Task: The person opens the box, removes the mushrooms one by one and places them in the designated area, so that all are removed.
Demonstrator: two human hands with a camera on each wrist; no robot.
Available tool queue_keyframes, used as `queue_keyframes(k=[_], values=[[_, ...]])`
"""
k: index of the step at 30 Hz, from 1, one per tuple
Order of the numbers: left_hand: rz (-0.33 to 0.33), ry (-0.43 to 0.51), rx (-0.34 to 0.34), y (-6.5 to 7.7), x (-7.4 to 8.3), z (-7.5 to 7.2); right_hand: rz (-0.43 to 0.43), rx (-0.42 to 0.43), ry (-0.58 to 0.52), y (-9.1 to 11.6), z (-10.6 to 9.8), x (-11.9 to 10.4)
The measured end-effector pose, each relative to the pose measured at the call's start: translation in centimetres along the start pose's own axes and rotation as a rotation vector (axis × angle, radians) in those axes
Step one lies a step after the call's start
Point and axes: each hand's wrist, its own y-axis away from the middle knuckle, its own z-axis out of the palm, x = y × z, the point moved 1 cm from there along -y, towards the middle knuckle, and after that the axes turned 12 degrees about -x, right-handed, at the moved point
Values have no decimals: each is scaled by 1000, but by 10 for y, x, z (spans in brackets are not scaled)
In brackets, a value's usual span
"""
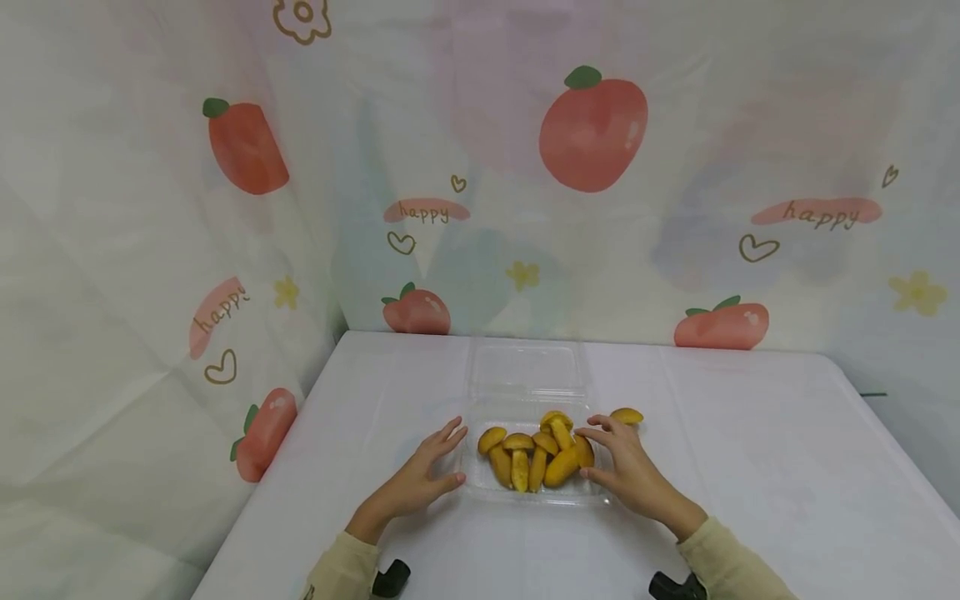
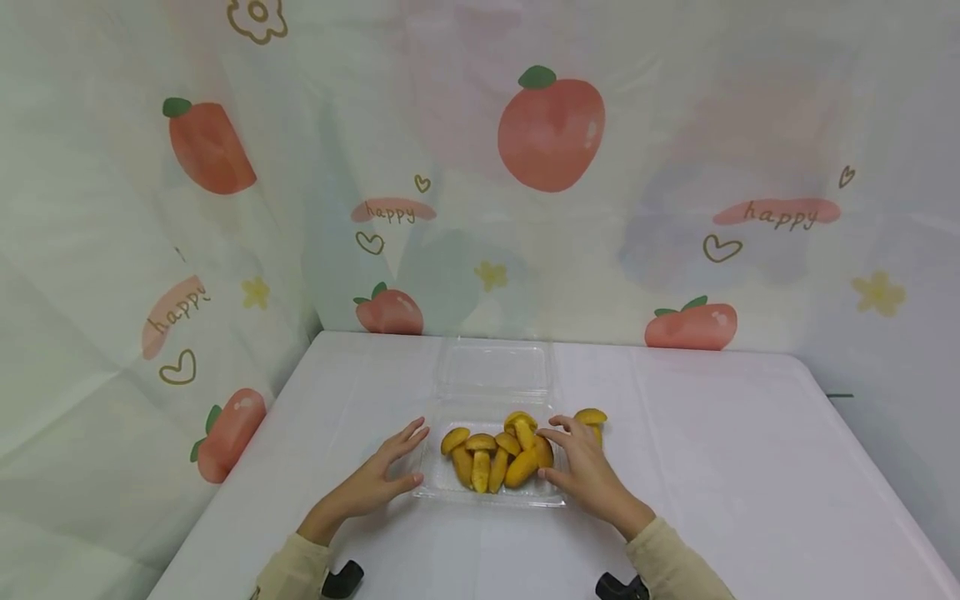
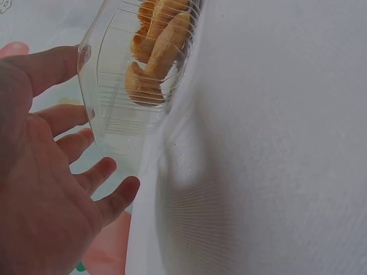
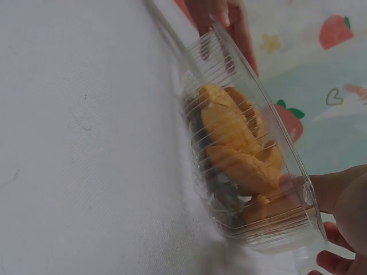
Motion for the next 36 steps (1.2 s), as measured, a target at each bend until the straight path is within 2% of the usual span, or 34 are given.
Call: queue_keyframes(k=[8,17,25,29,33,36], values=[[1,-5,-2,0,0,1,-22,71,6,7,-10,-5],[12,-31,2,-1,-1,0,-51,48,-161,7,-26,1],[10,-4,-8,-1,0,0,-132,8,-481,10,-39,2],[-1,12,-10,0,0,1,-172,18,-525,12,-43,0],[-4,9,-9,1,0,1,-174,43,-534,12,-46,1],[0,6,-8,1,0,1,-168,94,-534,12,-48,2]])
